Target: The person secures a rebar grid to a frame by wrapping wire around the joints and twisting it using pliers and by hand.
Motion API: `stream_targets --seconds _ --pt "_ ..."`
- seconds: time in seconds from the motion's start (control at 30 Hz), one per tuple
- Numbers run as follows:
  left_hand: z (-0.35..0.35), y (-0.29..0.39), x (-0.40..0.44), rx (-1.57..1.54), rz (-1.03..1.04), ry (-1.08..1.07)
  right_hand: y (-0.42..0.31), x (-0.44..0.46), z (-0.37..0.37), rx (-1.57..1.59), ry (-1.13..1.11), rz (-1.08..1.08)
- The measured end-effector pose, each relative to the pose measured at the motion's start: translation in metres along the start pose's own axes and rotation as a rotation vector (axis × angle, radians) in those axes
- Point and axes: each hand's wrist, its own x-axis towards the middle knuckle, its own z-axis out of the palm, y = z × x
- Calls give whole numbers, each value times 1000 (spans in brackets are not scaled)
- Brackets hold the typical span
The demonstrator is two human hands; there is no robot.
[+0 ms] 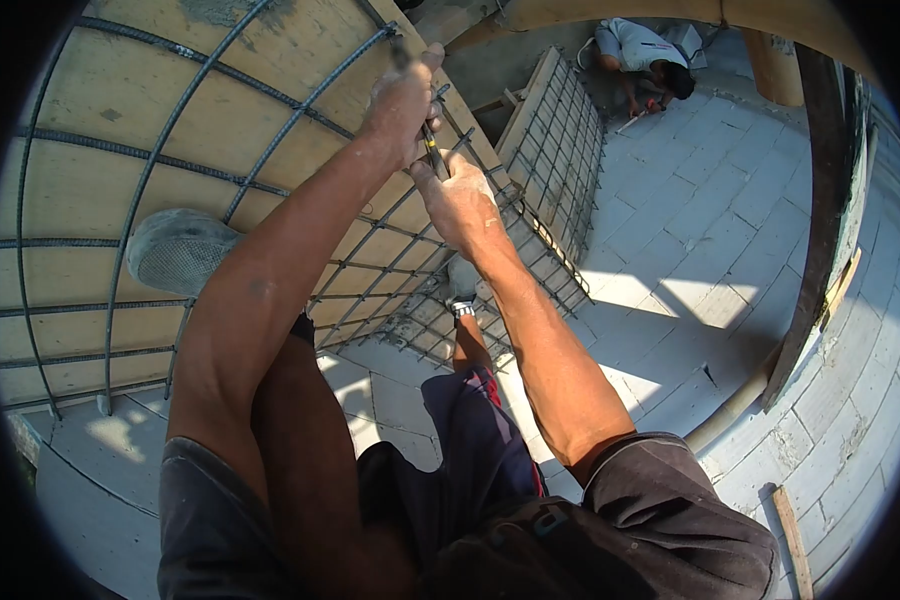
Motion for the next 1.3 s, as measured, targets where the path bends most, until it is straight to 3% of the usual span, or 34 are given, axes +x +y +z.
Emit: stream_targets --seconds 0.03,0.07,0.17,0.3,0.43,0.53,0.67,0.8,0.9,1.03,1.13,1.3 --pt "-5 2 -6 30 -12 -12 8 5 -4 112 -108 9" --pt "-11 6 -12 61 -17 -27 23 12 -8 729 -497 8" --pt "-26 17 -15 39 -87 -107 35 14 -1 1461 -1170 111" --pt "-25 24 -22 265 -78 -41 32 18 13 1234 -1047 -5" --pt "-28 17 -11 428 -28 -11 30 15 7 1088 -631 52" --pt "-23 14 -15 501 102 26 48 32 -14 1130 -782 68" --pt "-19 17 -19 716 175 97 48 35 -23 1111 -792 45" --pt "-32 14 -18 687 222 55 31 17 -24 372 -118 -201" --pt "-35 10 -18 647 279 28 26 17 -33 155 -82 -227" --pt "-37 18 -22 749 280 19 11 3 -32 500 -288 -65" --pt "-46 18 -20 980 407 -61 13 8 -24 561 -466 -81" --pt "-51 20 -22 1690 720 -65 4 28 -14 861 -543 -61"
